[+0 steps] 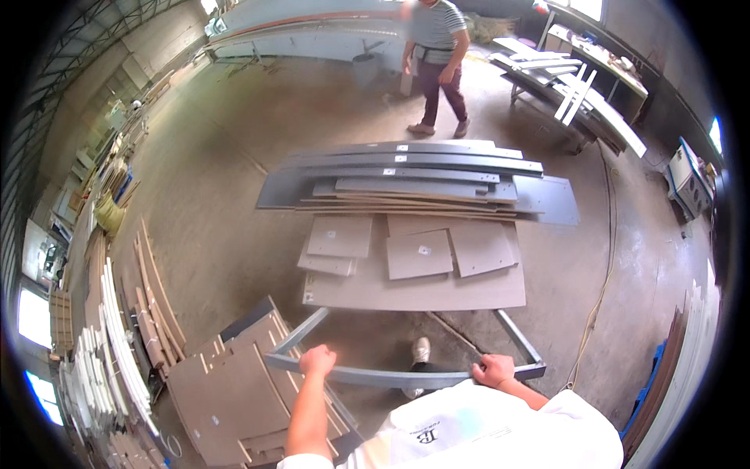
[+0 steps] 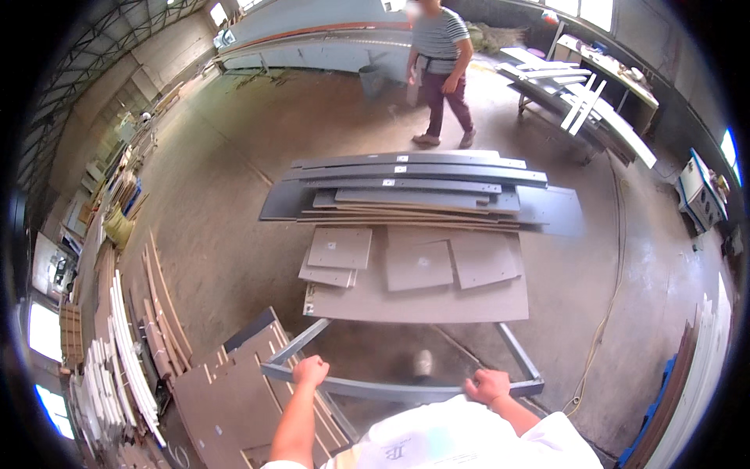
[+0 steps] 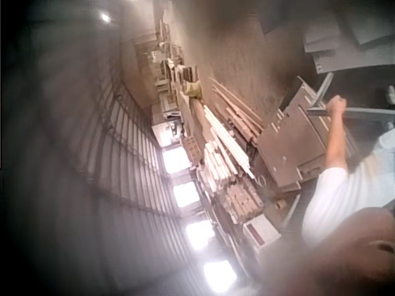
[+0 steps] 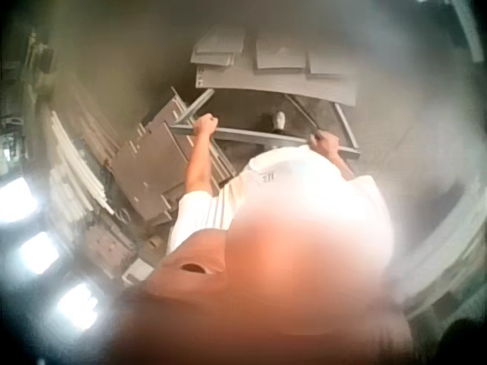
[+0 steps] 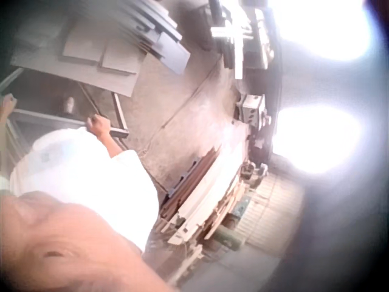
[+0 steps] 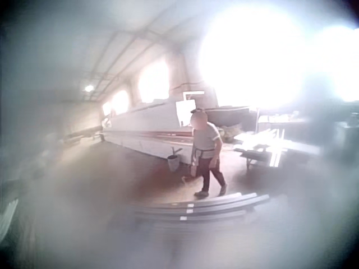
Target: The person operates a large industrial edge banding machine to process wooden boards. They feed the boards into the machine, guide them through the mechanism, and then stack the finished pieces on a nearby table.
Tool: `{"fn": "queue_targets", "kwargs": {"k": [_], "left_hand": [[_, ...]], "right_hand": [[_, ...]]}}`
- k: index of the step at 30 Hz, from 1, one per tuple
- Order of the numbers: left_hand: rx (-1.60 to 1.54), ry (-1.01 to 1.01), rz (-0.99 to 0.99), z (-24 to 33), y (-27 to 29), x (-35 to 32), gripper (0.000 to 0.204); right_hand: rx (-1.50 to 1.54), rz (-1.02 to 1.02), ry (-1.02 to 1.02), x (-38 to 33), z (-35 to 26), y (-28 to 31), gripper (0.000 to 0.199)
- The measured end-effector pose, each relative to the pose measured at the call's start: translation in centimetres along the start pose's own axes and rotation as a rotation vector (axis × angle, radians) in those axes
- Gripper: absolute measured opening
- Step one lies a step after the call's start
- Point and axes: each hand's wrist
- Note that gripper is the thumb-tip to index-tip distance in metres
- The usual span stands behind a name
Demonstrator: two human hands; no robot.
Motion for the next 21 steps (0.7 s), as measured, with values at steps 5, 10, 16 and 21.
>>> {"fn": "queue_targets", "kwargs": {"k": [5, 10, 16, 21], "left_hand": [[-0.056, 0.041, -0.036, 2.9, -2.7, -3.3, 0.033], [-0.102, 0.053, -0.125, 7.6, -4.8, -8.3, 0.035], [-0.086, 0.116, -0.096, 14.5, -9.9, -11.9, 0.035], [-0.126, 0.102, -0.073, 22.1, -13.7, -13.2, 0.034]], "right_hand": [[-0.04, 0.121, 0.071, -0.8, 5.0, -0.3, 0.036], [-0.052, 0.047, 0.025, -1.4, 10.6, 2.1, 0.035], [-0.048, 0.103, 0.083, -1.2, 19.3, 5.0, 0.033], [-0.077, 0.205, 0.178, 0.2, 26.8, 9.4, 0.027]]}}
Point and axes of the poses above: each hand's wrist, its own x-axis towards the middle knuckle, its own y-axis out of the back of the hand, z = x × y, and after that the axes turned 14 degrees about -z, right-handed
